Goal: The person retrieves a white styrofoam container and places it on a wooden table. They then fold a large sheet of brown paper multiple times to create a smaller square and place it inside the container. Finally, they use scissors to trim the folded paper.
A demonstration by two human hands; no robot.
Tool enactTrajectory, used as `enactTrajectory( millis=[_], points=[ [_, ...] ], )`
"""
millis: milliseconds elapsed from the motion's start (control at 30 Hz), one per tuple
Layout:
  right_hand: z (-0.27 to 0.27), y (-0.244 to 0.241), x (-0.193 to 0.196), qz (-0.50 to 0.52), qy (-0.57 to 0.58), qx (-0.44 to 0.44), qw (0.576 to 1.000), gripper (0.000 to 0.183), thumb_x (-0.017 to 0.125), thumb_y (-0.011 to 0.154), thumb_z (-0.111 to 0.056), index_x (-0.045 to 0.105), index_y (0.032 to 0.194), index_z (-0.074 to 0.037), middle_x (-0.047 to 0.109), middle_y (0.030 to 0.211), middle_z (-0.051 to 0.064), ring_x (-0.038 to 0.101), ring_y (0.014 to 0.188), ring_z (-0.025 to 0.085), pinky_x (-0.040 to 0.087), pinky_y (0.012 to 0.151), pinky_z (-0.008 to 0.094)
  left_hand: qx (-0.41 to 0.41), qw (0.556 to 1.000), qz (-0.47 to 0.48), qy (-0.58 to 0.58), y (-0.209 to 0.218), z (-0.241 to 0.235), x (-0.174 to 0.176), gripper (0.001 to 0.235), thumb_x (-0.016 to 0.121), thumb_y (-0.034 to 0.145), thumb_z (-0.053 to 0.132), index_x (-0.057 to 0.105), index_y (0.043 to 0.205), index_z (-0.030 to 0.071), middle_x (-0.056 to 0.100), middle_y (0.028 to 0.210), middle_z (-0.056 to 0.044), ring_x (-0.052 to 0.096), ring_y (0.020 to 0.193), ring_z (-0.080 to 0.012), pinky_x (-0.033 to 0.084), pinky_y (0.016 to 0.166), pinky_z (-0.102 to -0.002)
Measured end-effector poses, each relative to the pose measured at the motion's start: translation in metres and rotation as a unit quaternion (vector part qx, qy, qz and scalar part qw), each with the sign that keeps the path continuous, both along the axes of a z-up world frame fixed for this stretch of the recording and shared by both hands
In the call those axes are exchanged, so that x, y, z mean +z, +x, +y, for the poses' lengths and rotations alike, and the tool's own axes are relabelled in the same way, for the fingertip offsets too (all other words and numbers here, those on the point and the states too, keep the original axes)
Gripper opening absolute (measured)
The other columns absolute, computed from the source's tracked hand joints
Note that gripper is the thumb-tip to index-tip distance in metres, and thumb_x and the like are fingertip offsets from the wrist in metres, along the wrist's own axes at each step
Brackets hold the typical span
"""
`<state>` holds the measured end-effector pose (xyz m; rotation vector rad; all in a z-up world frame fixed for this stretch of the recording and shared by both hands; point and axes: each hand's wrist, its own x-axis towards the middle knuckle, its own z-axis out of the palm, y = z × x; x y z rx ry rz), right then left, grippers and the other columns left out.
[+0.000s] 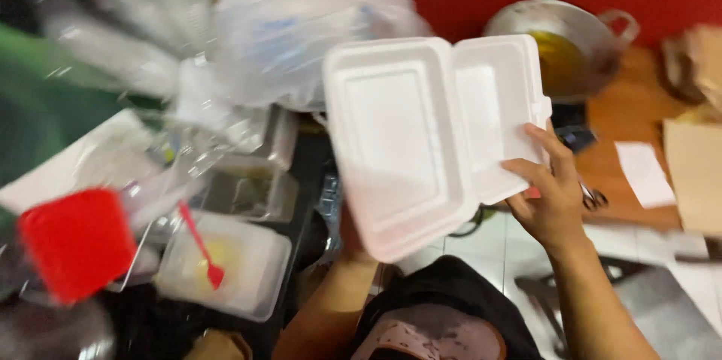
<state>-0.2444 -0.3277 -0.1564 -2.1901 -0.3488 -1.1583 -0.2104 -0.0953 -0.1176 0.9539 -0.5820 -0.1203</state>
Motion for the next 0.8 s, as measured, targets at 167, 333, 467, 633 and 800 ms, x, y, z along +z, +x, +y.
enactTrajectory(
  millis=[167, 333, 467, 633, 800],
  points=[
    [-0.038, -0.093, -0.088, 0.195, 0.049, -0.311, 0.929, 0.046, 0.073, 0.085, -0.019, 0.054, 0.125, -0.005, 0.053, 0.128, 0.021, 0.048, 0.119, 0.041, 0.036, 0.102, 0.052, -0.301, 0.948, -0.045, 0.093, -0.014, -0.061, 0.021, 0.072, 0.045, 0.103, 0.041, 0.017, 0.153, -0.003, 0.034, 0.155, -0.018, 0.038, 0.143, -0.0267, 0.03, 0.122, -0.038],
    [-0.052, -0.185, -0.274, 0.164, 0.317, -0.327, 0.875, 0.007, 0.072, 0.088, -0.011, 0.073, 0.089, -0.003, 0.07, 0.082, 0.019, 0.068, 0.081, 0.036, 0.05, 0.074, 0.047, -0.321, 0.923, -0.112, 0.182, -0.016, -0.17, -0.027, 0.065, 0.065, 0.091, 0.035, 0.045, 0.141, 0.0, 0.052, 0.139, -0.016, 0.053, 0.129, -0.0342, 0.043, 0.109, -0.046],
    [-0.088, -0.183, -0.223, 0.228, 0.35, -0.313, 0.853, 0.019, 0.07, 0.089, -0.023, 0.07, 0.076, -0.009, 0.068, 0.067, 0.011, 0.063, 0.068, 0.025, 0.05, 0.067, 0.04, -0.281, 0.891, -0.073, 0.349, -0.018, -0.253, -0.072, 0.049, 0.06, 0.095, 0.031, 0.053, 0.136, 0.005, 0.061, 0.129, -0.02, 0.06, 0.119, -0.0376, 0.048, 0.101, -0.047],
    [-0.192, -0.162, -0.171, 0.237, 0.223, -0.373, 0.869, 0.011, 0.071, 0.088, -0.019, 0.072, 0.09, -0.008, 0.067, 0.086, 0.016, 0.066, 0.091, 0.04, 0.05, 0.085, 0.047, -0.345, 0.863, -0.09, 0.358, -0.045, -0.356, -0.096, 0.08, 0.073, 0.081, 0.026, 0.038, 0.149, 0.004, 0.045, 0.144, -0.029, 0.041, 0.135, -0.0466, 0.039, 0.107, -0.056],
    [-0.292, -0.149, -0.163, 0.258, 0.094, -0.357, 0.893, 0.024, 0.058, 0.088, -0.007, 0.063, 0.112, -0.008, 0.063, 0.122, 0.011, 0.055, 0.125, 0.034, 0.03, 0.109, 0.058, -0.352, 0.814, -0.026, 0.462, -0.054, -0.445, -0.136, 0.086, 0.065, 0.088, 0.031, 0.017, 0.153, 0.001, 0.044, 0.144, -0.029, 0.051, 0.129, -0.042, 0.044, 0.104, -0.055]
  ],
)
